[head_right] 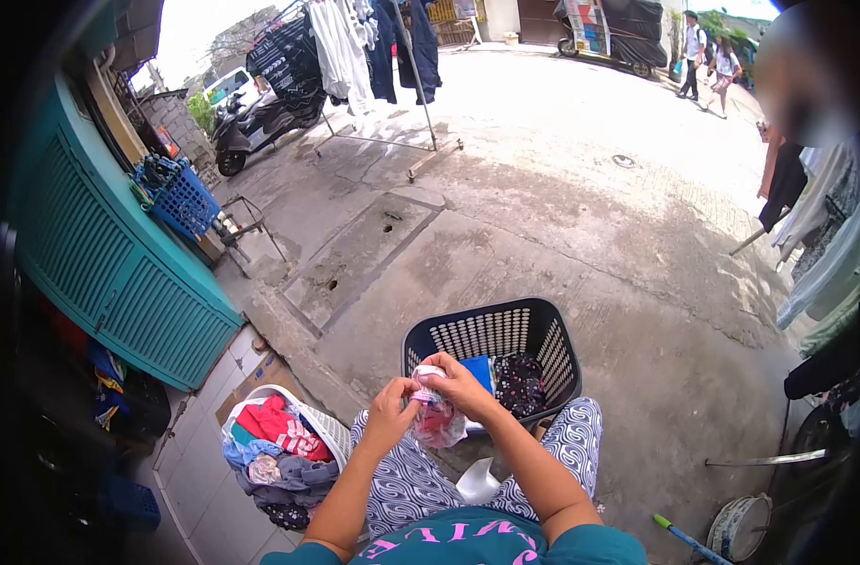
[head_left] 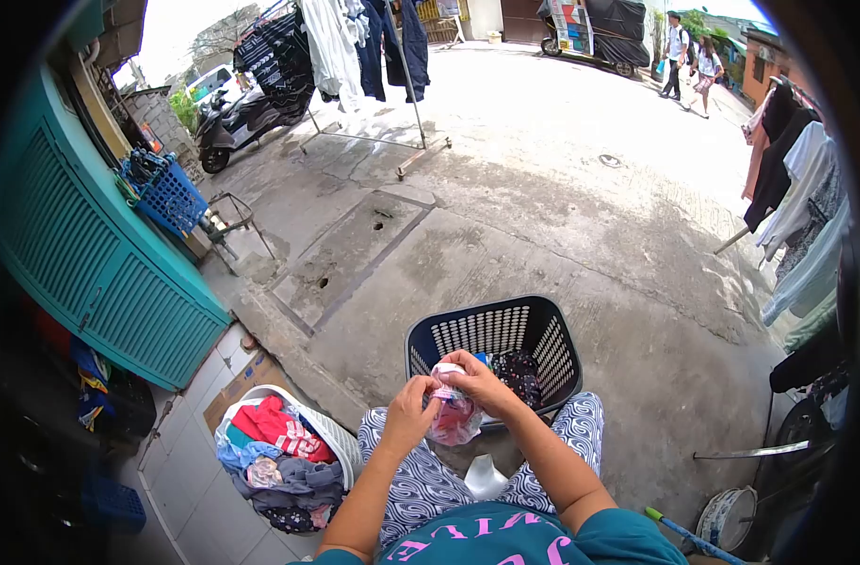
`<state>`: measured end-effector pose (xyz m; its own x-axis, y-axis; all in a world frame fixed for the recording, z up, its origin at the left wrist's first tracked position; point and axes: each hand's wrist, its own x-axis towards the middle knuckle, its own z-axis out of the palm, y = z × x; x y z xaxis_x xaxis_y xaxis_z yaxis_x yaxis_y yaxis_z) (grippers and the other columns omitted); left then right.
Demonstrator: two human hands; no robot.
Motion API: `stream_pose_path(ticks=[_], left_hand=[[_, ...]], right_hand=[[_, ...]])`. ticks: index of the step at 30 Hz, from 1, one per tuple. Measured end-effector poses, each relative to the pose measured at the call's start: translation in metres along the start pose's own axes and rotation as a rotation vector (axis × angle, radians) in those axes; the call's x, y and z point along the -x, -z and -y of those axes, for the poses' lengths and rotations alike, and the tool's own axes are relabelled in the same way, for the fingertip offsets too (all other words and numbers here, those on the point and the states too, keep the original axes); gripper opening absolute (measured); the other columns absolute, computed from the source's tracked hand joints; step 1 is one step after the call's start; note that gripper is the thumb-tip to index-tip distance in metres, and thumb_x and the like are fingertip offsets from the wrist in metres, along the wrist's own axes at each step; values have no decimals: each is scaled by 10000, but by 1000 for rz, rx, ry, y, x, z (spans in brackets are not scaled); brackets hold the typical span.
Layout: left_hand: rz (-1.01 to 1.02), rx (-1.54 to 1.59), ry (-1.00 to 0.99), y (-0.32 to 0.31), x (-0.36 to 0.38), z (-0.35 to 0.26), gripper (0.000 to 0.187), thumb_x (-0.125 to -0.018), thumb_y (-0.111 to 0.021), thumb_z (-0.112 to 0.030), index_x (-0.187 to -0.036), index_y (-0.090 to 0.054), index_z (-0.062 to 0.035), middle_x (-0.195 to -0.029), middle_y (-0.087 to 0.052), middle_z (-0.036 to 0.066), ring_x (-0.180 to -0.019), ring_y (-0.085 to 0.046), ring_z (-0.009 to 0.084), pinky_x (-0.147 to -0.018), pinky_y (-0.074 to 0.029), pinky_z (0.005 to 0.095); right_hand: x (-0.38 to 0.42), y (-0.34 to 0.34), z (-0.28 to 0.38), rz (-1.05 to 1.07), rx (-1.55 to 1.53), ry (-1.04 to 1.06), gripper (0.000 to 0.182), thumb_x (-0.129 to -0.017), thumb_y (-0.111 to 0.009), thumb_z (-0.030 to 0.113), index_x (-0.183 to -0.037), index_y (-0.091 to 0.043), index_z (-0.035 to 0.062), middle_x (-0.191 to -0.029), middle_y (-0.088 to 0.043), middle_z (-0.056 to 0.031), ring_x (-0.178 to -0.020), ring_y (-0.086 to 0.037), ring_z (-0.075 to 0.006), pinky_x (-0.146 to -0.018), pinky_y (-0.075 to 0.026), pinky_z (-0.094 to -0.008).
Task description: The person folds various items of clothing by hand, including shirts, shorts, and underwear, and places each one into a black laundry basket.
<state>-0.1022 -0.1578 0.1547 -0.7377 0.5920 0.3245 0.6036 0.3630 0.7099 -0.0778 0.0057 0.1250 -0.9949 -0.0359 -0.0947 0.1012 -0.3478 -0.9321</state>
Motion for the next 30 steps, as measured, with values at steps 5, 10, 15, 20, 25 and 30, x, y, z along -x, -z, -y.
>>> stream_pose_path(ticks=[5, 10, 15, 20, 25, 30], left_hand=[[135, 16, 455, -25, 13, 15, 225, -754, -638, -186, -828, -540, 3, -672, -598, 87, -605, -574, 174, -573, -453, 294], [227, 265, 532, -60, 32, 35, 248, -770, -633, -245, -823, -564, -13, -696, -615, 87, -613, -583, 158, -576, -450, 297], [315, 497, 622, -73, 36, 37, 201, -883, -514, -199, -816, -569, -17, -747, -565, -7, -644, -492, 49, -566, -396, 197], [306, 348, 492, -72, 38, 26, 209, -896, -499, -211, -825, -579, -31, -743, -550, -11, -653, -468, 43, -581, -382, 188], [235, 834, 581, -75, 43, -9, 197, -846, -570, -86, -1009, -504, 3, -766, -570, 19, -699, -504, 51, -621, -408, 185], [293, 429, 433, -81, 56, -25, 213, -833, -516, -43, -1045, -508, -44, -837, -592, 100, -723, -593, 170, -637, -473, 292]], right_hand=[[24, 5, -9, -452, 679, 443, 331, -722, -643, 163, -995, -522, 20, -1016, -534, -117, -936, -528, -253, -808, -430, -339], [75, -7, -49, -552, 892, 584, 213, -691, -606, 88, -885, -528, 49, -1123, -520, -101, -1015, -509, -276, -838, -398, -373], [100, -7, -96, -549, 1044, 445, 207, -679, -597, 86, -880, -557, 56, -1183, -500, -108, -1054, -492, -282, -848, -399, -381], [99, 5, -106, -526, 1042, 288, 455, -678, -629, 120, -1118, -524, 77, -1234, -447, -136, -1054, -490, -316, -880, -412, -400], [90, 19, -113, -521, 1094, -43, 478, -755, -584, 224, -1178, -461, 39, -1245, -407, -159, -1063, -475, -346, -904, -401, -412], [77, 41, -145, -591, 989, -46, 334, -780, -540, 216, -1053, -491, 31, -1025, -466, -195, -990, -481, -371, -837, -411, -411]])
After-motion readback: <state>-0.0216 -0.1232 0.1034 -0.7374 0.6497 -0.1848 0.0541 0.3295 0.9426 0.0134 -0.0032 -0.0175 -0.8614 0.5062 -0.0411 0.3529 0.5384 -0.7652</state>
